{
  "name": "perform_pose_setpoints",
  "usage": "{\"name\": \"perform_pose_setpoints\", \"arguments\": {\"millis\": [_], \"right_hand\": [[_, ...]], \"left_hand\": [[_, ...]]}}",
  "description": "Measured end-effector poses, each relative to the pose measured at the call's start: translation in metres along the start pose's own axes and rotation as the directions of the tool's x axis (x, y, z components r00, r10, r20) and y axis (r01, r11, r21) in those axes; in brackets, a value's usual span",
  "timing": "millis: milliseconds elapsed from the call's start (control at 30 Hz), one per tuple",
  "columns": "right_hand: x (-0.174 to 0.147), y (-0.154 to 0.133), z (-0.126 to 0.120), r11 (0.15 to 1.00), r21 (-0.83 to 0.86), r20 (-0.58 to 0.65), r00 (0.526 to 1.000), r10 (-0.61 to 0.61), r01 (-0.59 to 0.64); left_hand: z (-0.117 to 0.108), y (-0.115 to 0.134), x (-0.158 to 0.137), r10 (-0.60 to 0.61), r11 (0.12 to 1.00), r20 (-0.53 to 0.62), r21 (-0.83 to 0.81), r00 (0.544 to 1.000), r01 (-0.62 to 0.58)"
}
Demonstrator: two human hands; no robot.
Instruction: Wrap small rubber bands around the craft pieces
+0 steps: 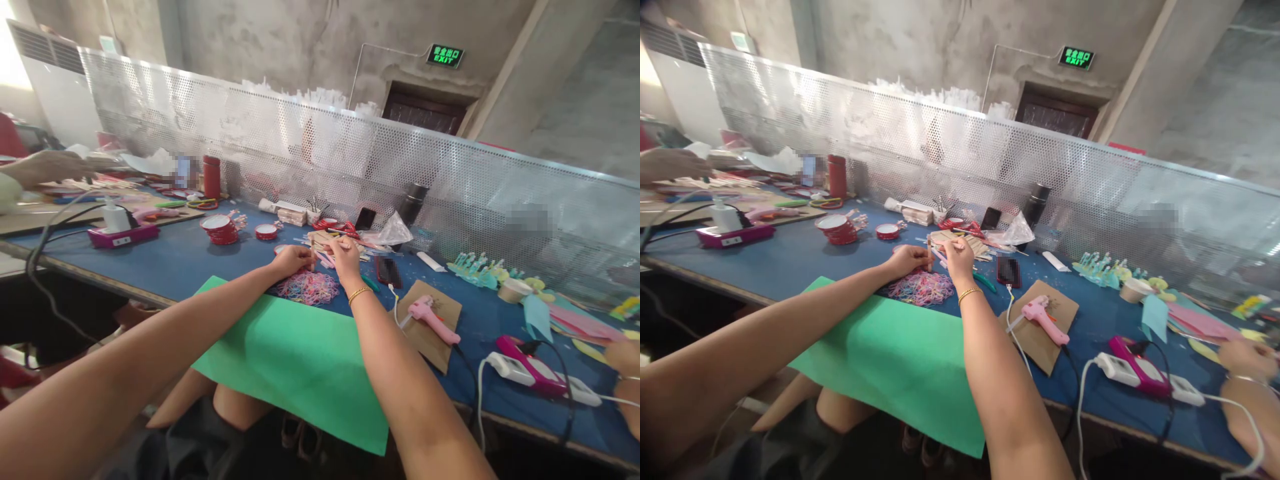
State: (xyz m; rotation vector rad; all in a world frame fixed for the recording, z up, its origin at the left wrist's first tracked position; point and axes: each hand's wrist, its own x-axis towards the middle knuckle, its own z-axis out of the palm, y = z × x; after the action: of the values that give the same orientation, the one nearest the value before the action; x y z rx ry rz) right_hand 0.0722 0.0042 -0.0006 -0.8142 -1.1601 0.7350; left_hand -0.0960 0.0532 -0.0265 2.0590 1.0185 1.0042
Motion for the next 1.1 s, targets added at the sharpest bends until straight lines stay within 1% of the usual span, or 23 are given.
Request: {"name": "perform_pose_setpoints", "arguments": {"millis": [100, 267, 433, 633, 800, 867, 1000, 1100], "right_hand": [[-0.0011, -0.0005, 0.0011, 1.000, 0.000, 0.020, 1.000, 0.011, -0.011], [0.0006, 0.0017, -0.0003, 1.000, -0.004, -0.023, 1.000, 0.011, -0.011], [0.0003, 0.0053, -0.0004, 0.999, -0.010, 0.028, 0.999, 0.043, -0.043], [0.0023, 0.0077, -0.0018, 0.999, -0.012, -0.022, 0.999, 0.043, -0.043], [-0.0006, 0.0025, 0.0011, 0.999, 0.025, 0.028, 0.999, 0.032, -0.033], [-0.0006, 0.0004, 0.0007, 1.000, 0.022, 0.010, 1.000, 0.019, -0.020], [0.0001, -0.0012, -0.0006, 1.000, -0.004, -0.030, 0.999, 0.027, -0.027], [-0.0011, -0.0003, 0.0011, 0.999, 0.007, 0.003, 0.999, 0.043, -0.043]], "left_hand": [[0.0016, -0.0013, 0.0008, 0.002, 1.000, -0.014, -0.011, 1.000, -0.002], [0.0024, -0.0017, 0.0016, 0.018, 1.000, -0.005, -0.023, 1.000, -0.018], [0.0029, -0.0017, 0.0009, -0.006, 1.000, -0.012, 0.009, 1.000, 0.006], [0.0037, -0.0060, 0.0022, 0.000, 0.998, 0.020, -0.059, 1.000, 0.001], [0.0045, -0.0080, 0.0042, -0.022, 0.994, 0.014, -0.109, 1.000, 0.023], [0.0047, -0.0084, 0.0047, -0.029, 0.993, 0.017, -0.118, 0.999, 0.030], [0.0048, -0.0098, 0.0049, -0.013, 0.994, 0.019, -0.104, 1.000, 0.015], [0.0045, -0.0099, 0.0039, -0.006, 0.997, 0.012, -0.080, 1.000, 0.007]]}}
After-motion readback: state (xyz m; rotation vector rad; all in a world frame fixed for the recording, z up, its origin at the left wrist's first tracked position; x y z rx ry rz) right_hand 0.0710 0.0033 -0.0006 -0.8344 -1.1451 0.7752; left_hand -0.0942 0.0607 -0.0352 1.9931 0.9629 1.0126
